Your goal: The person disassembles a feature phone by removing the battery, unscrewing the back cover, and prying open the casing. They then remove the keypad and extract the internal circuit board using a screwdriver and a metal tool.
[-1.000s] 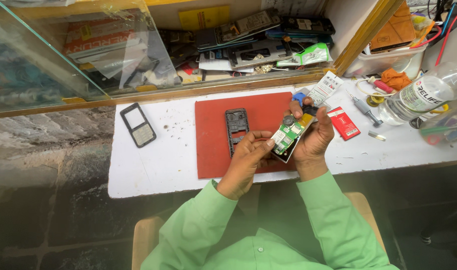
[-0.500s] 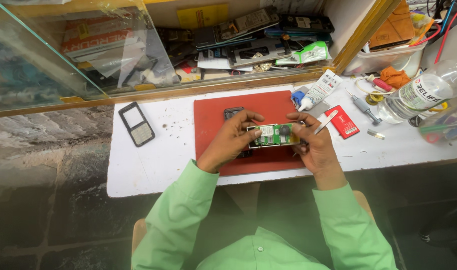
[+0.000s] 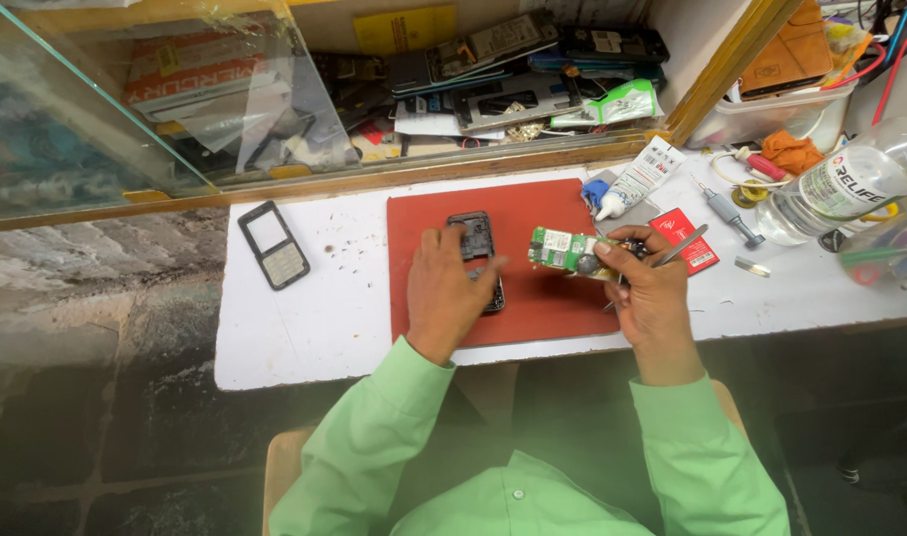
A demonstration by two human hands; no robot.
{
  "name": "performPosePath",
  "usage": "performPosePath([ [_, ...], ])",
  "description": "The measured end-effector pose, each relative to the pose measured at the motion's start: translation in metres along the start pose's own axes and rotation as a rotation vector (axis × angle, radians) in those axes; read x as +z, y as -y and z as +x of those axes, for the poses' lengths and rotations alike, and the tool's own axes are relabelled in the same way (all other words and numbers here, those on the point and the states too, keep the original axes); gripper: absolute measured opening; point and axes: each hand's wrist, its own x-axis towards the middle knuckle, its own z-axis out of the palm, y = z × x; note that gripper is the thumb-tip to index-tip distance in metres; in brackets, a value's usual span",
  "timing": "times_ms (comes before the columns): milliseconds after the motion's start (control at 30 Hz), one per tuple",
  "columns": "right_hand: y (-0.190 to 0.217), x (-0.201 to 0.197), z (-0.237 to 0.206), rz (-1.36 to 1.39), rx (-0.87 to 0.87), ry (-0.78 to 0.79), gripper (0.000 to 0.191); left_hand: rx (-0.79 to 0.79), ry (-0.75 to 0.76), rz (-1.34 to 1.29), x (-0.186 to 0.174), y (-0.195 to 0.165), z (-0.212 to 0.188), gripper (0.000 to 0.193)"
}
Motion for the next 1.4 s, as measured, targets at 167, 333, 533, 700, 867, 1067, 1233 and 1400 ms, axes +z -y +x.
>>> performPosePath([
  [167, 0.010, 0.002, -0.002, -0.042, -0.040, 0.005, 0.019, -0.169, 0.123, 0.102, 0.009, -0.018, -0.007, 0.078],
  [333, 0.017, 0.003, -0.004, -0.112, -0.064, -0.004, 0.018, -0.113, 0.000, 0.004, 0.013, -0.010, -0.011, 0.077],
  [533, 0.021, 0.007, -0.004, -0.183, -0.065, 0.018, 0.020, -0.099, -0.179, -0.058, -0.010, 0.032, -0.022, 0.066],
  [700, 0.023, 0.015, -0.005, -0.229, -0.043, 0.032, 0.021, -0.224, -0.443, 0.207, -0.060, 0.102, -0.008, 0.063],
  [867, 0.010, 0.042, 0.001, -0.151, -0.054, 0.156, 0.021, -0.445, -0.401, 0.351, -0.083, 0.152, 0.012, 0.072],
  [1067, -0.013, 0.069, 0.015, -0.130, 0.197, 0.181, 0.022, -0.472, -0.373, 0.383, -0.080, 0.158, 0.010, 0.069],
  [1233, -0.005, 0.051, 0.030, -0.267, 0.141, 0.086, 0.022, -0.276, -0.504, 0.319, -0.083, 0.141, 0.001, 0.061],
  [1400, -0.002, 0.026, 0.035, -0.434, 0.179, 0.060, 0.022, 0.023, -0.431, 0.083, -0.062, 0.097, -0.019, 0.032],
])
